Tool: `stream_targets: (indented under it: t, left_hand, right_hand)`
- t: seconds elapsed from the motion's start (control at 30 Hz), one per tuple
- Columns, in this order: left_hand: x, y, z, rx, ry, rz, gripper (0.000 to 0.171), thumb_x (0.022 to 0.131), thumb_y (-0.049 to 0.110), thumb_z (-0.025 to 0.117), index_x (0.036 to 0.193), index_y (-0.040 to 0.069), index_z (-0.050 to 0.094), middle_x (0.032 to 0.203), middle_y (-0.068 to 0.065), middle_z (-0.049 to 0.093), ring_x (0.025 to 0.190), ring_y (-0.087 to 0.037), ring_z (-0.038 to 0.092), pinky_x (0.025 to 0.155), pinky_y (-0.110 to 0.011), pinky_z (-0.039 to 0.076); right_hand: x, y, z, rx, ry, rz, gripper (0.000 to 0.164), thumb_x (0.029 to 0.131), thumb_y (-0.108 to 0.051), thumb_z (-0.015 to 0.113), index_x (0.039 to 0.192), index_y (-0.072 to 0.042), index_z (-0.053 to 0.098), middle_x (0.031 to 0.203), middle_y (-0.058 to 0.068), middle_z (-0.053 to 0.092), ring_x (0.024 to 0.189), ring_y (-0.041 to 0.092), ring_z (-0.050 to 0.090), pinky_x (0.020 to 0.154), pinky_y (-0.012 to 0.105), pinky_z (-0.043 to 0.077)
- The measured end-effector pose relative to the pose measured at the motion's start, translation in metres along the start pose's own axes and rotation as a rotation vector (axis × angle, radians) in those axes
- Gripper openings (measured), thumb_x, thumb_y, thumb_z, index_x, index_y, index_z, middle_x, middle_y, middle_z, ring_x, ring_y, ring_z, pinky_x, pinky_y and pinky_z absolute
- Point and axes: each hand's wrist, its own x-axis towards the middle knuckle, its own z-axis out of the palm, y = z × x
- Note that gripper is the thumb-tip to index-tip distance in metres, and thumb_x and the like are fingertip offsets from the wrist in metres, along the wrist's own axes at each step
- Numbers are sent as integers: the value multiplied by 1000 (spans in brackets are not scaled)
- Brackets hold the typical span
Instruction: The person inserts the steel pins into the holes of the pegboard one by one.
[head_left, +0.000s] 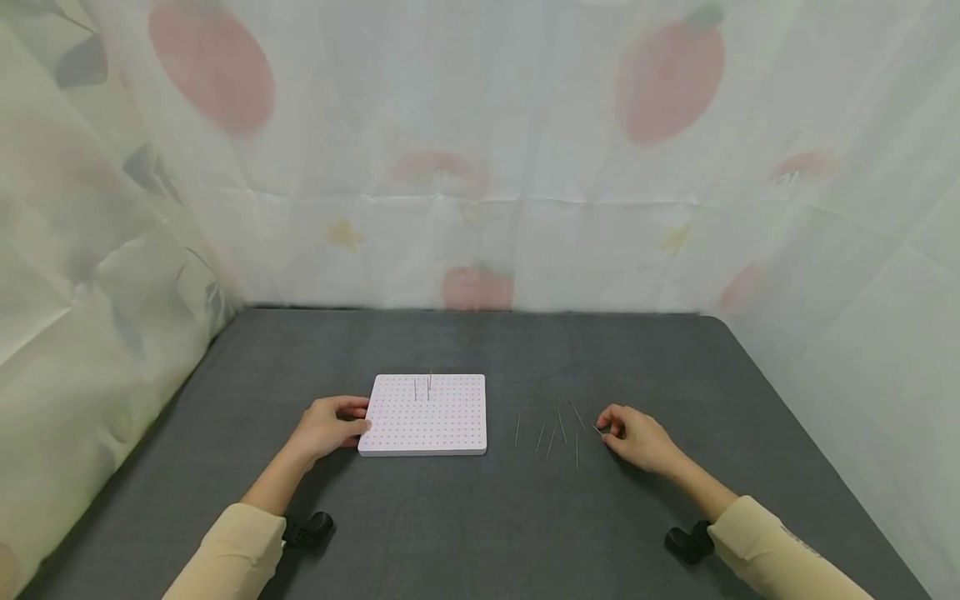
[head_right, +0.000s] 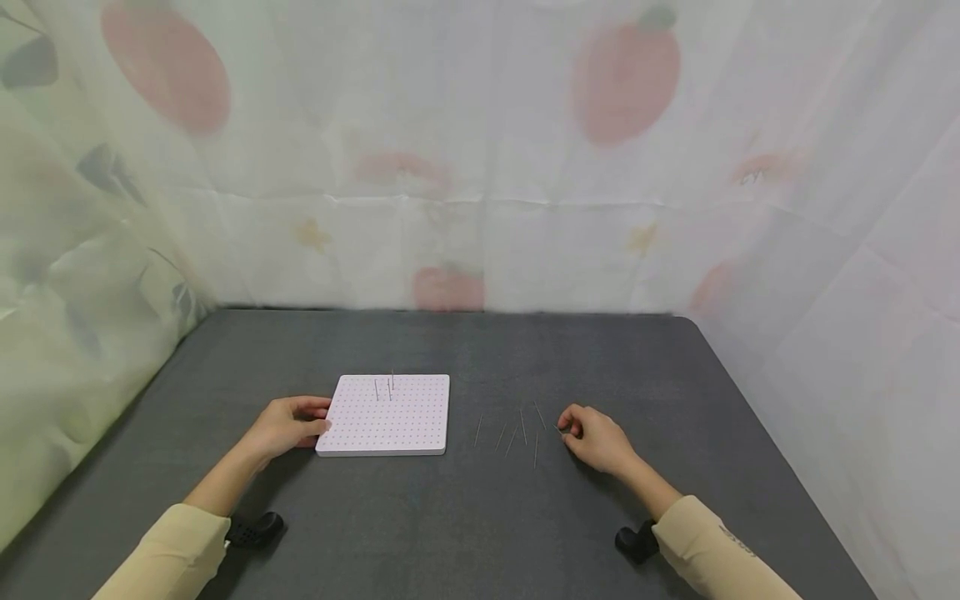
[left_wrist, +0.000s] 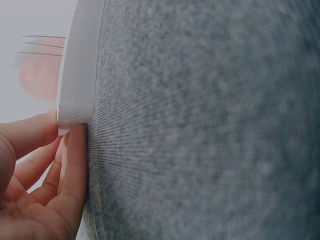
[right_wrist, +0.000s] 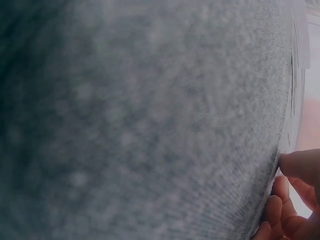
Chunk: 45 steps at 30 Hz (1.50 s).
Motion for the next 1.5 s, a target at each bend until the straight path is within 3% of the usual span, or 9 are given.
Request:
stream_targets:
  t: [0.3,0.9,1.5]
  left_hand:
    - [-1,2,0,14,12,-11,45,82,5,67,124,-3,53,110,-18,57,79,-16,64,66,-31,56]
    - [1,2,1,32,18,-14,45,82,4,66,124,-2,53,109,-17,58,80,-16,63,66,-31,56]
    - [0,1,1,25,22,-22,44,82,4,66,124,-2,54,108,-17,58,79,-16,63,66,-31,56]
  right_hand:
    - [-1,0,2,-2,28,5,13,82,-2,62,90,-13,61,71,-5,49,61,5,42,54,23,36]
    - [-5,-10,4,-18,80,158,4,83,-11,66,85,-11,62,74,-1,51,61,11,43,54,26,35]
    - [-4,-11,10,-69,120,163,6,83,-13,65,78,-10,65,71,-2,55,58,9,45,52,24,37]
